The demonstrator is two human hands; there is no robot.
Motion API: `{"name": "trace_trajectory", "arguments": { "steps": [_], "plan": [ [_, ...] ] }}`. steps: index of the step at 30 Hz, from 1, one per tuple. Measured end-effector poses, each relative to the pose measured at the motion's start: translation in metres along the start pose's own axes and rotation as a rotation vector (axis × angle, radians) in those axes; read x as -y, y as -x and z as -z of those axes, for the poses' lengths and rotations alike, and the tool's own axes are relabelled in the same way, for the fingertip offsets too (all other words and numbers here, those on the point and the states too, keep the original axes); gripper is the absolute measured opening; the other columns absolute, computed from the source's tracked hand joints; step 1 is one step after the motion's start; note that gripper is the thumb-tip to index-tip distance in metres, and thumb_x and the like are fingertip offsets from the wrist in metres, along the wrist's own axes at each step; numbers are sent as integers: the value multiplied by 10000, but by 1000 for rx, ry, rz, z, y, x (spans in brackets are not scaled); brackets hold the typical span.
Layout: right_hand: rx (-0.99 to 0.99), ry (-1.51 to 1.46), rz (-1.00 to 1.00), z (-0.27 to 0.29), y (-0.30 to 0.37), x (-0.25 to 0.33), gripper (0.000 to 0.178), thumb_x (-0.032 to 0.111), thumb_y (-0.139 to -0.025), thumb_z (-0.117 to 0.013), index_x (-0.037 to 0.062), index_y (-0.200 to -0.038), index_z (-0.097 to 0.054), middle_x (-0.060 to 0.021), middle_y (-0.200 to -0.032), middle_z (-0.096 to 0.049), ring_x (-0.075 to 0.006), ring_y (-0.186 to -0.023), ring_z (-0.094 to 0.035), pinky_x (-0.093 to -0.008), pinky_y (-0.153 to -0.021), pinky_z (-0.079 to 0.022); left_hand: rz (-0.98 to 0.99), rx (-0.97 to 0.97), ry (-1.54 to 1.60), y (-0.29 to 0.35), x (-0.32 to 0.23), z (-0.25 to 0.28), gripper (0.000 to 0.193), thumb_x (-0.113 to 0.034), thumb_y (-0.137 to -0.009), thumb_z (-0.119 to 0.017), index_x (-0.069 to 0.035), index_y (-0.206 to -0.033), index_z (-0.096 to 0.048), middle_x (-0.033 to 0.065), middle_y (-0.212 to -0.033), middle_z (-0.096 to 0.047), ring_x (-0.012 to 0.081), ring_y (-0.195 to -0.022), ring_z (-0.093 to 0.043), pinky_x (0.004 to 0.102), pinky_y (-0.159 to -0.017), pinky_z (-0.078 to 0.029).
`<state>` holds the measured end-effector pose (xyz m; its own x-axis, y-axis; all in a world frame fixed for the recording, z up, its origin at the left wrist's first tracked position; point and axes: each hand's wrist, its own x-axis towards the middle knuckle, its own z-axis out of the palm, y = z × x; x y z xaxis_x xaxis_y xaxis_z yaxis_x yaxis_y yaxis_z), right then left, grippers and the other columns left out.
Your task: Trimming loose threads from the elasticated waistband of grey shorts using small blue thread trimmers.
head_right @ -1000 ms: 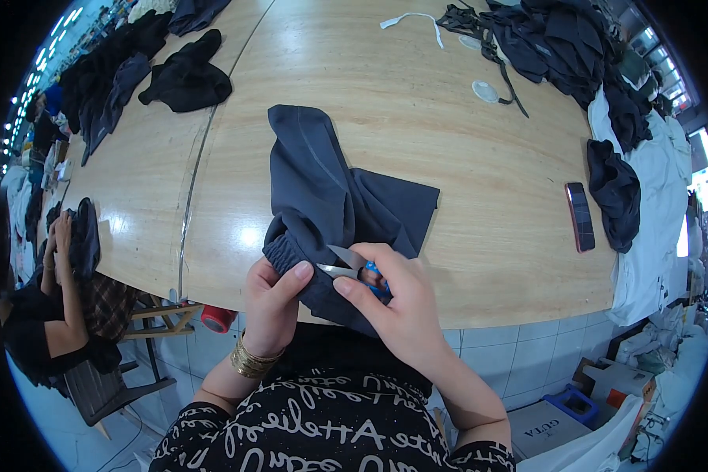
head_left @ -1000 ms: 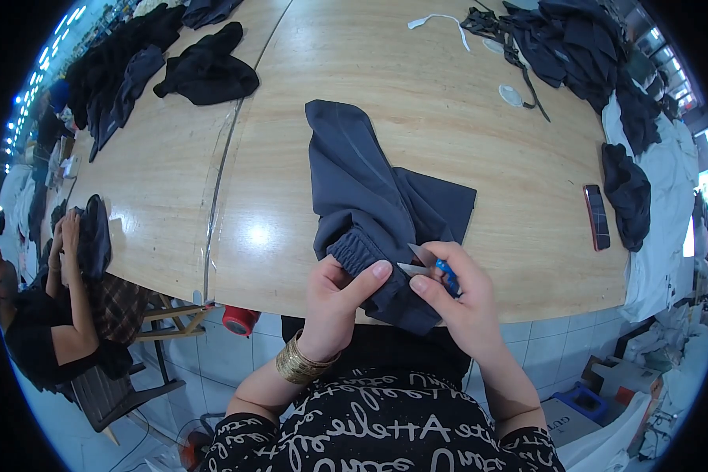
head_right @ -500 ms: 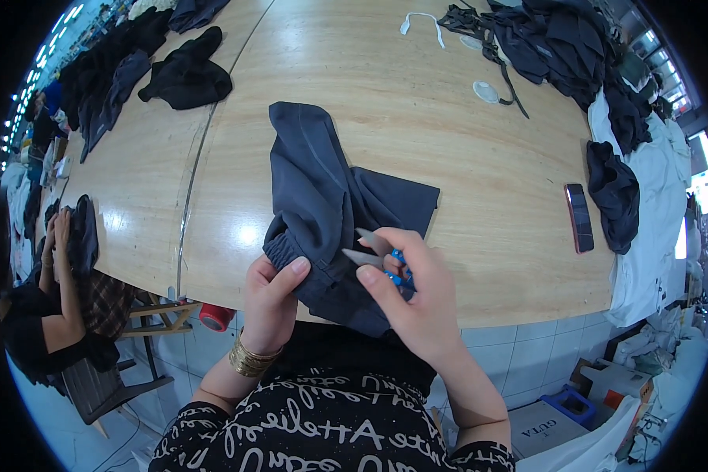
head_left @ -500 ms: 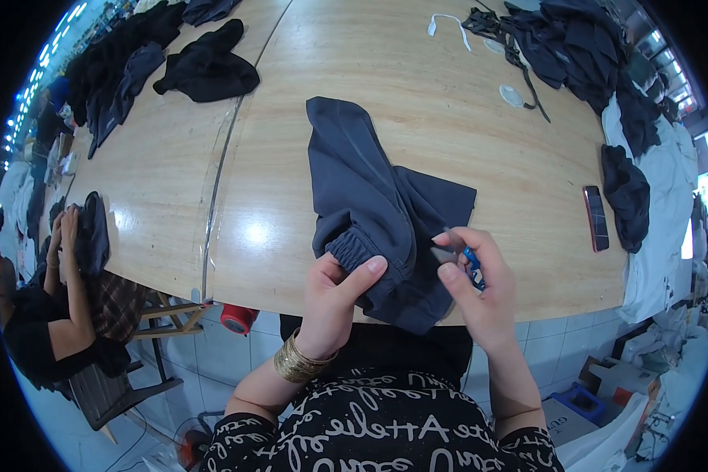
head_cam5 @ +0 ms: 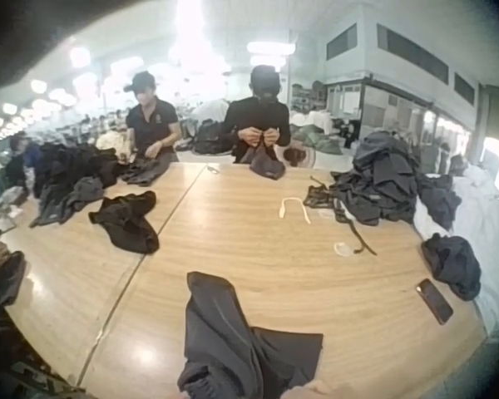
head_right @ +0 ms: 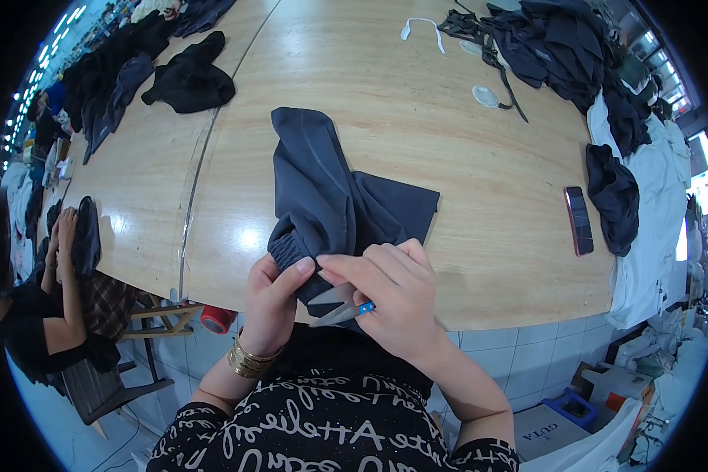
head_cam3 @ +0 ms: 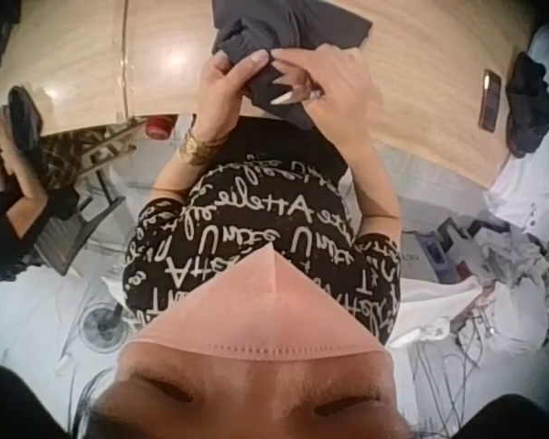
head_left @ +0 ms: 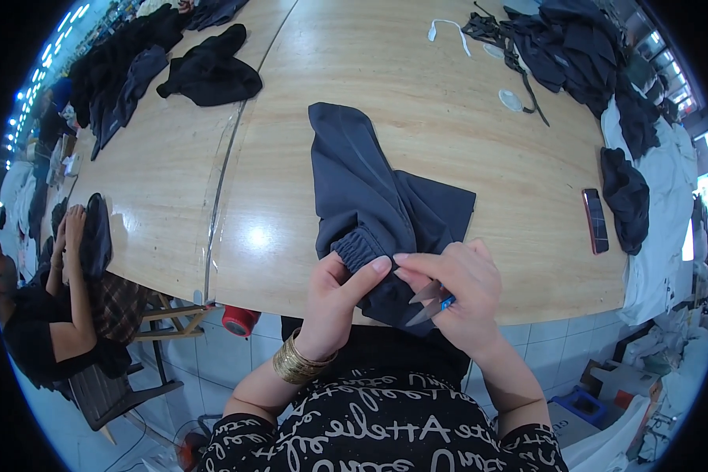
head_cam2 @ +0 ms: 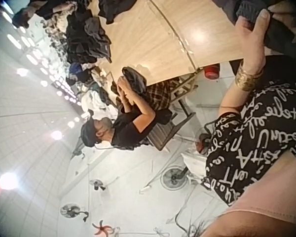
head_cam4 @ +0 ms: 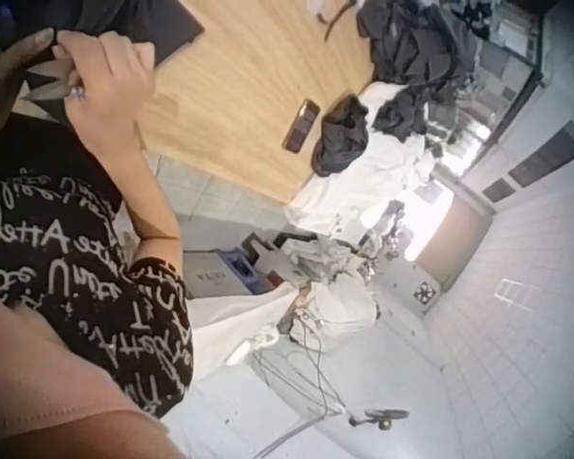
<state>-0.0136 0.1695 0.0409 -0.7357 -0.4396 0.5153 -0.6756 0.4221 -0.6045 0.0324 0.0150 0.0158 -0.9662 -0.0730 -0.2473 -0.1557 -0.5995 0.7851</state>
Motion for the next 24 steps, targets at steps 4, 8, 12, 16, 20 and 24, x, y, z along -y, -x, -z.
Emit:
{"name": "trace_trajectory", "arguments": {
  "steps": [4, 8, 12, 16, 20, 24],
  "plan": [
    [25, 141, 144, 1, -2, 1, 346, -41, -568, -616, 96, -886, -606, 33, -638, -504, -133, -567, -497, -275, -574, -293, -13, 33, -115, 1, -5, -1, 175, -100, -852, -611, 3, -992, -587, 21, -914, -629, 55, -813, -569, 206, -735, -454],
    [87, 141, 71, -2, -4, -1, 307, -53, -606, -603, 79, -873, -528, 16, -675, -523, -148, -601, -527, -278, -586, -306, 21, 44, -238, -1, -5, 6, 227, -99, -831, -611, 27, -1016, -571, 51, -947, -628, 78, -857, -573, 230, -790, -439],
    [191, -71, -122, 5, -3, 4, 256, -52, -668, -604, 76, -870, -513, -9, -697, -531, -169, -608, -522, -282, -596, -341, 9, 33, -216, -1, -4, 6, 216, -94, -835, -602, 31, -1009, -576, 54, -941, -630, 79, -851, -576, 231, -792, -439],
    [382, -515, -407, 18, 0, -2, 227, -37, -707, -623, 83, -881, -542, -31, -712, -550, -162, -609, -516, -280, -601, -382, -4, -3, -144, -2, -5, 6, 192, -96, -844, -616, 20, -996, -591, 31, -916, -636, 60, -820, -572, 209, -738, -455],
    [132, -229, -297, 11, -8, 7, 111, 19, -752, -652, 74, -805, -572, 10, -669, -539, -91, -567, -461, -216, -518, -335, 1, -12, -125, -5, -6, 5, 195, -98, -843, -618, 23, -994, -595, 38, -918, -638, 64, -815, -574, 209, -739, -455],
    [64, -101, -89, 1, -9, 1, 151, 8, -720, -666, 93, -811, -579, 10, -657, -551, -104, -563, -479, -242, -528, -338, -17, 12, -154, -4, -8, 6, 191, -99, -844, -620, 23, -989, -598, 39, -918, -638, 61, -814, -571, 209, -735, -457]
  ]
}}
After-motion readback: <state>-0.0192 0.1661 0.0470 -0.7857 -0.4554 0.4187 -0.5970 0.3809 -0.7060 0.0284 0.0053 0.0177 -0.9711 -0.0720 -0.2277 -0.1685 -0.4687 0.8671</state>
